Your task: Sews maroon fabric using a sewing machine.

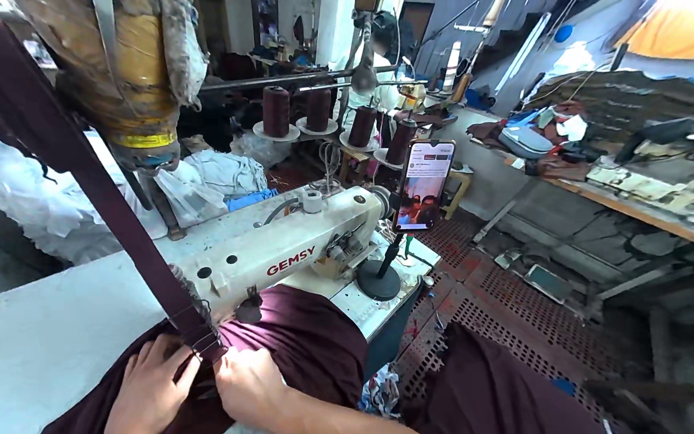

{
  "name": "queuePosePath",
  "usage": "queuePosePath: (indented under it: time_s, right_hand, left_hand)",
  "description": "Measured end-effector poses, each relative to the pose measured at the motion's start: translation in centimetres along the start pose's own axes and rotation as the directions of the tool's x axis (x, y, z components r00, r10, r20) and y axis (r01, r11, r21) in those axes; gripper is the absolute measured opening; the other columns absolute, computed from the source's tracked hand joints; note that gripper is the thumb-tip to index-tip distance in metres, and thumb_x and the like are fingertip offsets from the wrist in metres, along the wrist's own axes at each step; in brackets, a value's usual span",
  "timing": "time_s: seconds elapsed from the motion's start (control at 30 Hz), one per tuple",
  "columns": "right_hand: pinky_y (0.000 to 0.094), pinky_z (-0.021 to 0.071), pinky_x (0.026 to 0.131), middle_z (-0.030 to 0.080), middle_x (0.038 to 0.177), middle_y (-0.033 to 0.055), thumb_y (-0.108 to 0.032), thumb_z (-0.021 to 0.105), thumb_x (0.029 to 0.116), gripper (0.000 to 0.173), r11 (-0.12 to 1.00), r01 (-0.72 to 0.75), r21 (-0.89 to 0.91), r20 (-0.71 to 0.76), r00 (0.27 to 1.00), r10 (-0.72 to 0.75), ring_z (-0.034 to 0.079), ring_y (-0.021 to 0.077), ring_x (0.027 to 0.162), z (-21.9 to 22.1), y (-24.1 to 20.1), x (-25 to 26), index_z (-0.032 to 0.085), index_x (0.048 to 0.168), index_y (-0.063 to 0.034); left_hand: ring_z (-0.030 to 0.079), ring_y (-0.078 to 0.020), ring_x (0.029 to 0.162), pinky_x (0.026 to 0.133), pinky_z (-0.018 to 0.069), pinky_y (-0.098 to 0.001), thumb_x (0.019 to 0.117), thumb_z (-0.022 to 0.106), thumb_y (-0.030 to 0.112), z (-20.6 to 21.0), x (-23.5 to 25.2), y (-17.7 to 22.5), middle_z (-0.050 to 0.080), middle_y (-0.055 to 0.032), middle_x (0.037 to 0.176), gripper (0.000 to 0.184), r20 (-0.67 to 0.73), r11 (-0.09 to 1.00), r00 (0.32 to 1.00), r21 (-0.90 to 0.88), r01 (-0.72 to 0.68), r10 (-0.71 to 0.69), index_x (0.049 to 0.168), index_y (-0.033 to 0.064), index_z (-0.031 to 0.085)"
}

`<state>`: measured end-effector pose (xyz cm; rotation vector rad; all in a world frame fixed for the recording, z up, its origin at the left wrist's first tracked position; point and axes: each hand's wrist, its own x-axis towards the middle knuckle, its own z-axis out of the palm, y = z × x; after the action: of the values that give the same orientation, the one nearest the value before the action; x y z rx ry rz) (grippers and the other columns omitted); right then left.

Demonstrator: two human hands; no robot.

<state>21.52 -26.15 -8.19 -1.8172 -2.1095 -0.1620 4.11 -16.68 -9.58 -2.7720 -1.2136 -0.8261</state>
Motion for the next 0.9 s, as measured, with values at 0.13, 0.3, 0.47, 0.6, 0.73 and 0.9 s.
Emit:
queuePosePath:
  time_s: [0.13,0.3,0.47,0.6,0.73,0.9]
  right_hand:
    - [0.0379,0.0525,0.048,0.068,0.078,0.0067,-0.012,0.057,0.0957,0.016,0.999,-0.047,-0.024,0.023,0.999,0.047,0.066,0.0214,0.059,-0.4,-0.9,0.0,0.072,0.095,-0.0072]
    - [0.0426,0.0538,0.052,0.069,0.084,0.01,-0.01,0.056,0.0958,0.016,0.994,-0.049,0.099,0.114,0.993,0.037,0.069,0.0259,0.067,-1.2,-0.3,0.0,0.071,0.098,-0.0046]
    - [0.0472,0.0537,0.054,0.071,0.089,0.0104,-0.012,0.066,0.0878,0.022,0.981,-0.013,0.195,0.158,0.987,-0.018,0.07,0.0285,0.072,-1.1,0.7,-0.5,0.07,0.109,-0.0068]
    - [0.0501,0.0538,0.056,0.072,0.089,0.0101,-0.013,0.066,0.0891,0.017,0.97,0.071,0.232,0.107,0.989,-0.098,0.071,0.0291,0.074,-1.1,3.1,0.2,0.072,0.105,-0.0098]
    - [0.061,0.0552,0.078,0.071,0.112,0.0183,-0.04,0.059,0.1005,0.038,0.962,-0.109,0.249,0.312,0.95,0.027,0.071,0.0377,0.098,-3.1,8.2,2.9,0.07,0.122,-0.0114]
    - [0.0516,0.0464,0.108,0.062,0.133,0.0265,-0.028,0.052,0.1048,0.04,0.944,-0.023,0.329,0.346,0.933,-0.098,0.059,0.0384,0.126,-2.7,9.5,5.0,0.068,0.123,0.0037]
  left_hand:
    - [0.061,-0.0507,0.112,0.089,0.0461,-0.0694,0.0909,0.047,0.049,0.2,2.3,-2.1,0.067,-0.0262,0.114,0.05,-0.025,1.0,1.0,-0.005,0.002,-0.002,0.098,0.0101,0.078]
    - [0.062,-0.0485,0.108,0.091,0.0476,-0.0652,0.0912,0.056,0.023,-2.0,1.9,2.9,0.065,-0.0288,0.112,0.033,-0.099,0.974,0.97,-0.069,0.217,-0.223,0.099,-0.0038,0.073]
    - [0.068,-0.0273,0.083,0.075,0.0579,-0.0446,0.0976,0.056,0.02,-1.0,-1.4,4.9,0.068,-0.019,0.101,0.028,-0.053,0.907,0.944,-0.298,0.297,-0.326,0.108,-0.0027,0.069]
    - [0.065,-0.0435,0.11,0.093,0.0488,-0.0622,0.1009,0.044,0.037,-0.1,0.0,2.1,0.069,-0.0226,0.115,0.047,-0.078,0.972,0.978,-0.152,0.181,-0.194,0.112,-0.0002,0.071]
    - [0.063,-0.046,0.113,0.094,0.044,-0.067,0.1004,0.036,0.035,0.2,2.3,0.1,0.069,-0.0239,0.116,0.052,-0.062,0.982,0.984,-0.104,0.16,-0.167,0.108,-0.0019,0.071]
    - [0.053,-0.0523,0.126,0.1,0.0372,-0.072,0.082,0.065,0.038,0.3,4.6,0.4,0.058,-0.0291,0.135,0.051,-0.024,0.951,0.953,-0.06,0.302,-0.304,0.114,-0.0012,0.072]
